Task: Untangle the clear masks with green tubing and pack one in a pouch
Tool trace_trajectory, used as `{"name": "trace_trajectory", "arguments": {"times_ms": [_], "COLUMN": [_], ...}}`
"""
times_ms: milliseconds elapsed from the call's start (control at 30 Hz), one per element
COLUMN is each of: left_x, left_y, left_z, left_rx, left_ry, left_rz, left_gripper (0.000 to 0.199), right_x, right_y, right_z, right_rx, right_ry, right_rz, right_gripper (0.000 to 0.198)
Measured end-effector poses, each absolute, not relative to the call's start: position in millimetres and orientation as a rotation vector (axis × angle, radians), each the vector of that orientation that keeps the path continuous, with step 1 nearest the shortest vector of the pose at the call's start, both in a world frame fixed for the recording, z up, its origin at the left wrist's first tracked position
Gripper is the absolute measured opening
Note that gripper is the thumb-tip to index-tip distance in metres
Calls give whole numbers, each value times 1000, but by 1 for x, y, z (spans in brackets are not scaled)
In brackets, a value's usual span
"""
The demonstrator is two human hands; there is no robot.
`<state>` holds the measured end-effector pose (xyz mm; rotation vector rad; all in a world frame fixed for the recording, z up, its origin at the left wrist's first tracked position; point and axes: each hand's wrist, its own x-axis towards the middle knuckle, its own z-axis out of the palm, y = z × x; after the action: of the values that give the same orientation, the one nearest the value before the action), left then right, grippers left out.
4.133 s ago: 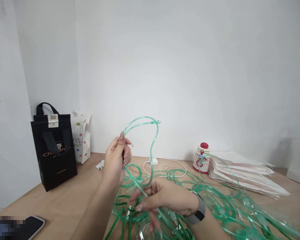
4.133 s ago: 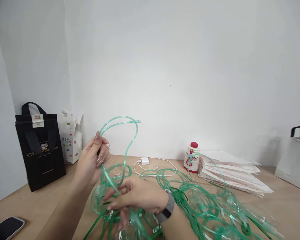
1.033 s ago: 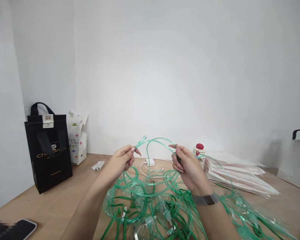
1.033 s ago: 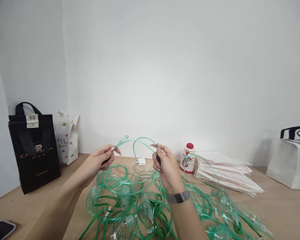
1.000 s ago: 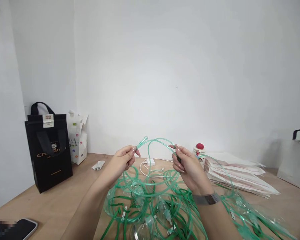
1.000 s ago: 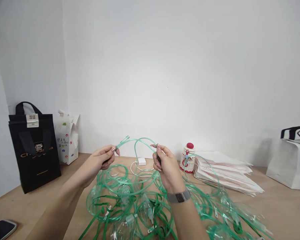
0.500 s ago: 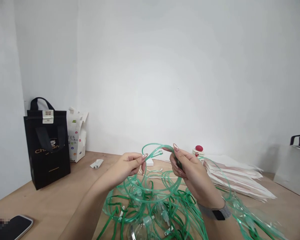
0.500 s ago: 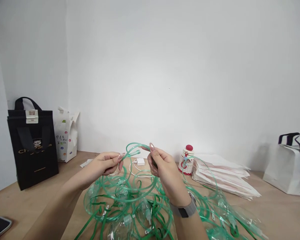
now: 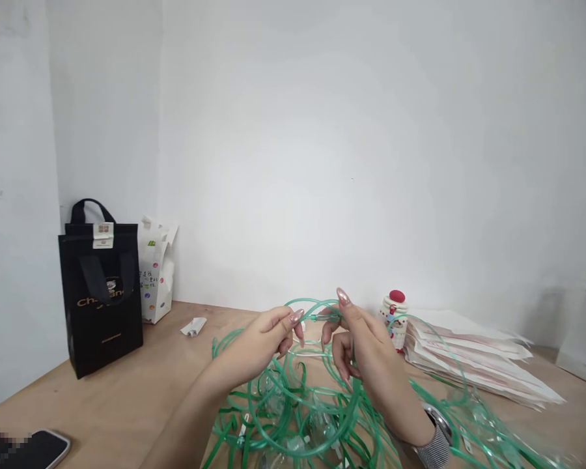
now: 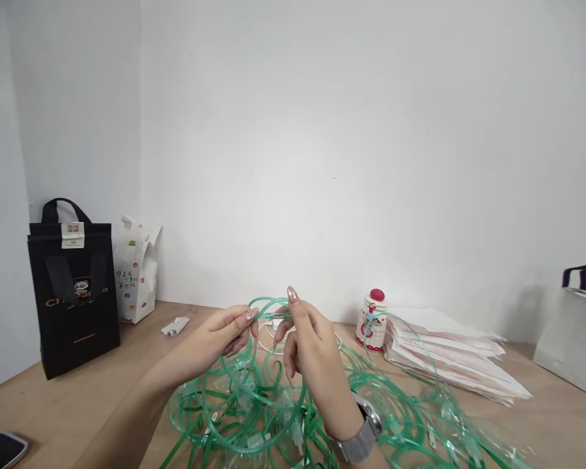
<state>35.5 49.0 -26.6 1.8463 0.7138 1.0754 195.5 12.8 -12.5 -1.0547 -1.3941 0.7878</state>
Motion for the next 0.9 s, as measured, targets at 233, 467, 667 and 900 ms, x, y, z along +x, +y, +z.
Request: {"name": "trace_trajectory", "arguments": {"times_ms": [233,467,667,900], "left_x": [34,37,39,37], "left_y": [47,43,43,44], "left_z": [-23,-22,-22,-19], "left_rx": [1861,1864,1742,1601], "left_ry": [745,767,761,713], "left_rz": [1186,1234,1264,1185], "left_gripper": [35,31,37,34], "right_x": [193,196,203,208], "right_y": [12,14,20,17], "right_z": [-12,-12,-13,-10], "right_rx": [-1048,-1040,-957,-1013], "right_ry": [-1431,-1569,-1496,-1642], "right_rz": [854,816,994,909], "right_gripper": [51,46,40,32]}}
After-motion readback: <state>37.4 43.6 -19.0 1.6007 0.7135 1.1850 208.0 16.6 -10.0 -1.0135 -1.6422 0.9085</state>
